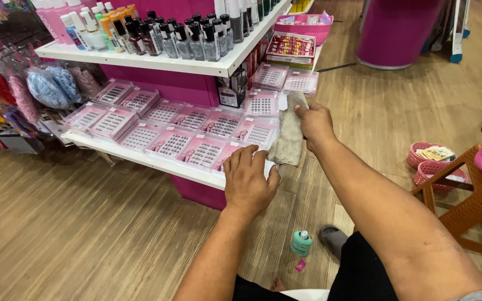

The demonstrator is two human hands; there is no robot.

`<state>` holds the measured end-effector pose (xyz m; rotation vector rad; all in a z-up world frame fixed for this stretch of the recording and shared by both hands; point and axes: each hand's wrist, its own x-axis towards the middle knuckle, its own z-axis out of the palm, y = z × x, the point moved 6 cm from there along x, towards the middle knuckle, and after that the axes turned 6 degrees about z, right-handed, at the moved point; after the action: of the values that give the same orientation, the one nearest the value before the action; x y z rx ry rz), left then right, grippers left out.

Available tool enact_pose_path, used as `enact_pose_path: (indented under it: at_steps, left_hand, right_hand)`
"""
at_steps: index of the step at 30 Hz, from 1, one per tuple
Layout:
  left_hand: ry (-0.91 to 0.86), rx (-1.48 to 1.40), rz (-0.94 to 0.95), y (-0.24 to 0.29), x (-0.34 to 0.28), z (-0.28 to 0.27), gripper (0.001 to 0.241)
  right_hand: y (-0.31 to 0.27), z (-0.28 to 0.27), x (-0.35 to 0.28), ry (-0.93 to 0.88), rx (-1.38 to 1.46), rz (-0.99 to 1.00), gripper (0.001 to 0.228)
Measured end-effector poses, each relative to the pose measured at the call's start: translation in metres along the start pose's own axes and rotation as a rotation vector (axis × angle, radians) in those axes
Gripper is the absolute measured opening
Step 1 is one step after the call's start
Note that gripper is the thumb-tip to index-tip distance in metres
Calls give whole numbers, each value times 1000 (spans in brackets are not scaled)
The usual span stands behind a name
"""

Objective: The person sits on the floor and wipes a white display shelf with a cloth. They pick up small pink packages of false eyelashes, wipe them individually, and place them back on the shelf. The person also wipes the shelf surface between packages.

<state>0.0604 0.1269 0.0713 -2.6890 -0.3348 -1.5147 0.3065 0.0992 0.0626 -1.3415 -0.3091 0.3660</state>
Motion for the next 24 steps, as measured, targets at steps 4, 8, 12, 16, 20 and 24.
enact_pose_path:
  at_steps: [4, 8, 12, 16, 20, 24]
  left_hand:
    - [-6, 0, -2, -1, -1, 2, 35]
    - [-18, -4, -5, 0, -1, 2, 34]
    - [-55, -1, -19, -1, 0, 2, 36]
    - [-171, 54, 31, 13, 9, -5, 34]
    - [-454, 95, 171, 45, 33, -17, 37]
    - [-710, 72, 247, 46, 33, 37, 41]
  right_hand:
    - [13, -23, 24, 61, -86, -4, 17]
    - [-1, -27, 10, 115, -164, -31, 14]
    - [25, -54, 58, 152, -217, -62, 13]
    - [26, -52, 45, 140, -182, -4, 23]
    - [27, -38, 30, 114, -183, 14, 25]
    - [6, -19, 1, 86, -225, -16, 24]
